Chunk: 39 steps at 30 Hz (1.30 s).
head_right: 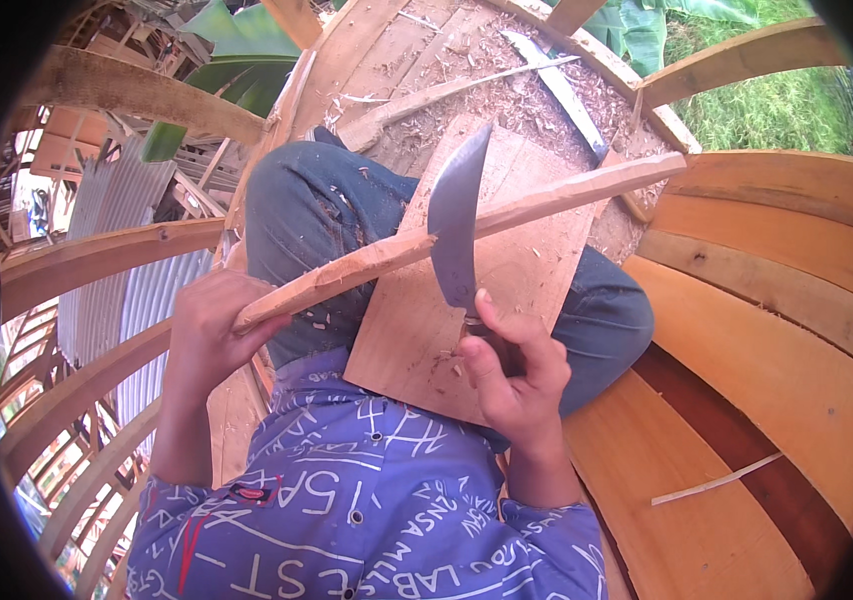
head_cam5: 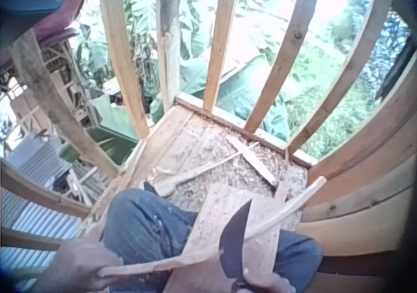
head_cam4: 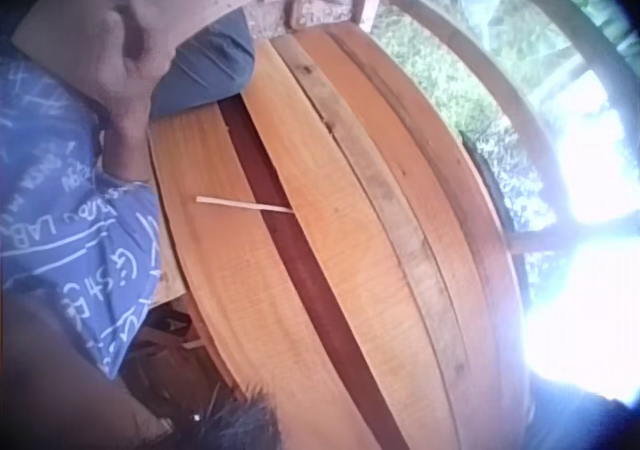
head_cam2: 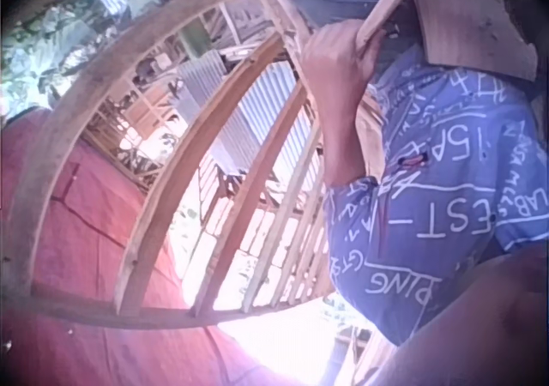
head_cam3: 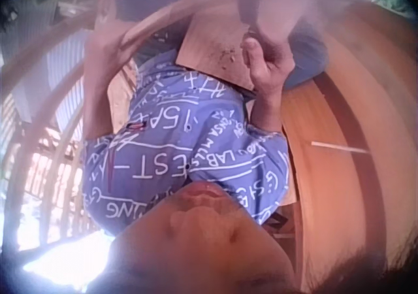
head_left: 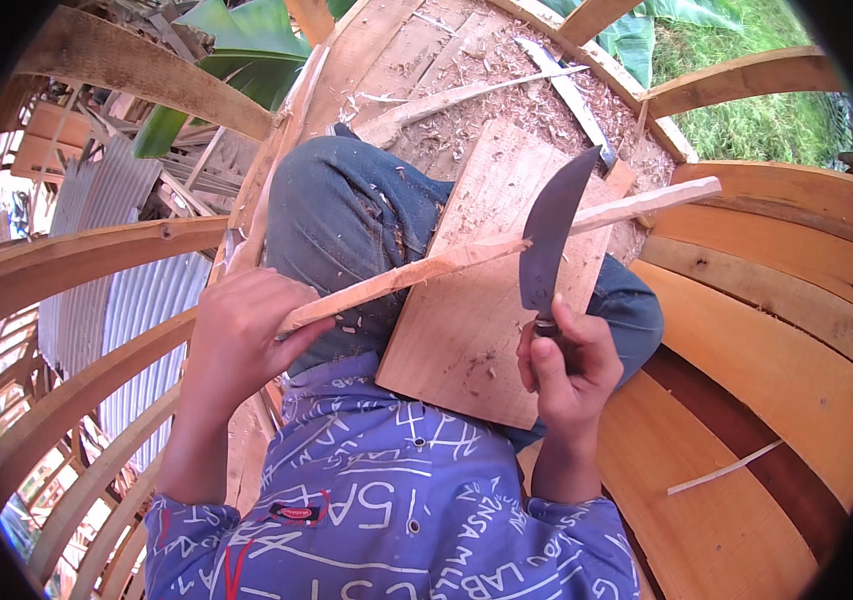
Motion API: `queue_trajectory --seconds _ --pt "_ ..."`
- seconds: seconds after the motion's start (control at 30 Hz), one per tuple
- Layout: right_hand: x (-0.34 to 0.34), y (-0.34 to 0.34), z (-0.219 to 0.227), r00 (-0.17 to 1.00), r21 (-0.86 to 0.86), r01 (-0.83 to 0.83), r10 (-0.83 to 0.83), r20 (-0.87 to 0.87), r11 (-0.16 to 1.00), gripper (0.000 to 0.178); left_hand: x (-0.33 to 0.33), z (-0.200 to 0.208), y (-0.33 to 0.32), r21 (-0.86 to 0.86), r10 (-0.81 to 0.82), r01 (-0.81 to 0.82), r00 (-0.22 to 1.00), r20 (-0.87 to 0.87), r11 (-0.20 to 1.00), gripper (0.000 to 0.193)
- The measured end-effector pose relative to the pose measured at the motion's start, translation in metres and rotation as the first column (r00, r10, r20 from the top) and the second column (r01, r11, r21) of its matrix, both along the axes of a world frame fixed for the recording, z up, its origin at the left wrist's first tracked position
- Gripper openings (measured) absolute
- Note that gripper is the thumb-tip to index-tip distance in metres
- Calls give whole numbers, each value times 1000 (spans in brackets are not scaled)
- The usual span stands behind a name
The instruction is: The person sits cross-legged on a wooden floor and uses a curved knife to carve a rectangular piece of wood. They hold the wood in their left hand and shave off thin strips of wood with the knife in their right hand, working on the edges and surface of the plank.
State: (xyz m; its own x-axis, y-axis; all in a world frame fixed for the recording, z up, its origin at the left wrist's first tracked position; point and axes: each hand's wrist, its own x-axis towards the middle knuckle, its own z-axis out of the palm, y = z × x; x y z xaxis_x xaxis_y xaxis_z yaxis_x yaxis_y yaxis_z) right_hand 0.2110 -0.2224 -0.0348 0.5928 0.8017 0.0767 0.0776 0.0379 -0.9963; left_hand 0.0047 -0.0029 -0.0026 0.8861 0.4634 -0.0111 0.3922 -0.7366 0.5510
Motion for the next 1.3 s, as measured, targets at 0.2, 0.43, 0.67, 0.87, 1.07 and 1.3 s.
queue_trajectory --seconds 0.2,0.43,0.67,0.87,1.07,1.3 --pt "1 5 5 942 130 -66 105 -317 989 30 -2 -1 1 14 4 -5 1000 28 1000 22" --pt "7 10 -11 802 241 -79 205 -561 967 31 1 0 1 -3 18 -18 1000 -13 1000 22" --pt "1 9 -17 437 371 -51 355 -826 927 33 5 2 1 -3 24 -24 1000 -8 1000 22" --pt "10 7 -2 803 357 84 149 -577 930 37 -1 3 -2 -18 32 -32 999 -3 999 21" --pt "3 -3 -18 997 31 -63 62 37 998 43 1 1 0 13 9 -9 1000 -11 1000 22" --pt "4 8 6 903 255 313 -203 -380 915 35 1 1 -4 1 21 -21 1000 20 1000 22"
